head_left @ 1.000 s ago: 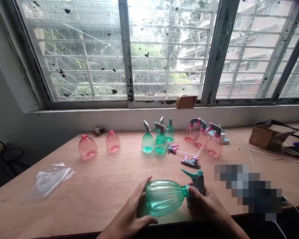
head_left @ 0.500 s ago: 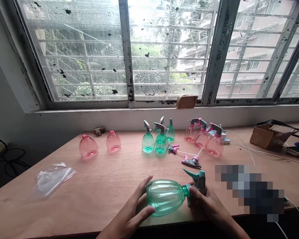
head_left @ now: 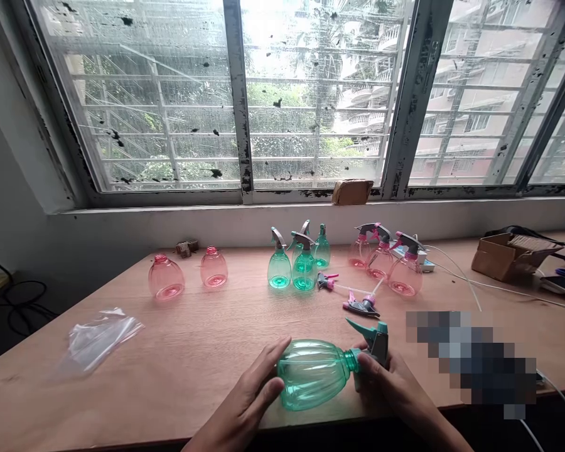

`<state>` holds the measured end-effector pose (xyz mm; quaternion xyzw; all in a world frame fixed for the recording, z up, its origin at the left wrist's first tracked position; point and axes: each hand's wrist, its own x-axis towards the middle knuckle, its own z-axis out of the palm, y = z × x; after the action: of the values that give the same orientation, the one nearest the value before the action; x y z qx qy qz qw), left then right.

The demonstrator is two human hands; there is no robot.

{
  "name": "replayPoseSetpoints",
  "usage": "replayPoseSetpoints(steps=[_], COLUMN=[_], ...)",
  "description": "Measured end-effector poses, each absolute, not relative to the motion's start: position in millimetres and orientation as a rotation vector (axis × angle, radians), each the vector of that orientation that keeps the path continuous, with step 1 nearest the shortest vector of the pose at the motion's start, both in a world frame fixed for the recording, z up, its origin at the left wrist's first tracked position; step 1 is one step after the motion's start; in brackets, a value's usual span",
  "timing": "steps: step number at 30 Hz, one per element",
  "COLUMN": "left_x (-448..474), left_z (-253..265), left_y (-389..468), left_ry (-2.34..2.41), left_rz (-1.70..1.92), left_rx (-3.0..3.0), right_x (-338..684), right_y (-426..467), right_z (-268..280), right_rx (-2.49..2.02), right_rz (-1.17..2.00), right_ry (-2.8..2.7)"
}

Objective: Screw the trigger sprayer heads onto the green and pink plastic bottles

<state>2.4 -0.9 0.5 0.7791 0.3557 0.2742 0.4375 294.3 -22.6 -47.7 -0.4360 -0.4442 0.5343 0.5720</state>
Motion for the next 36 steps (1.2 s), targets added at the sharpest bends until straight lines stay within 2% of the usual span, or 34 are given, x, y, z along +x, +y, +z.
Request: replayPoseSetpoints(steps=[6,12,24,31,36], left_x=[4,0,3,4,3], left_z=[-11,-14,-9,-11,-4], left_y=[4,7,0,1,-5], left_ry=[0.745,0.848,0.833,0.776,0.782], left_rz=[0.775,0.736,0.815,0.822,0.777], left_rx=[1.770,1.911,1.830,2.148,2.123], right_x=[296,295,289,292,292], right_y=[-22,-23,-23,-23,-23], right_z=[-47,-45,-41,-45,-46], right_rx=[-1.037,-1.037,-0.919,-1.029,-1.045], right_rz=[1.217,1.224,1.276,1.267,1.277], right_ry=[-1.065,-1.008,-0.976,-1.052,-1.100])
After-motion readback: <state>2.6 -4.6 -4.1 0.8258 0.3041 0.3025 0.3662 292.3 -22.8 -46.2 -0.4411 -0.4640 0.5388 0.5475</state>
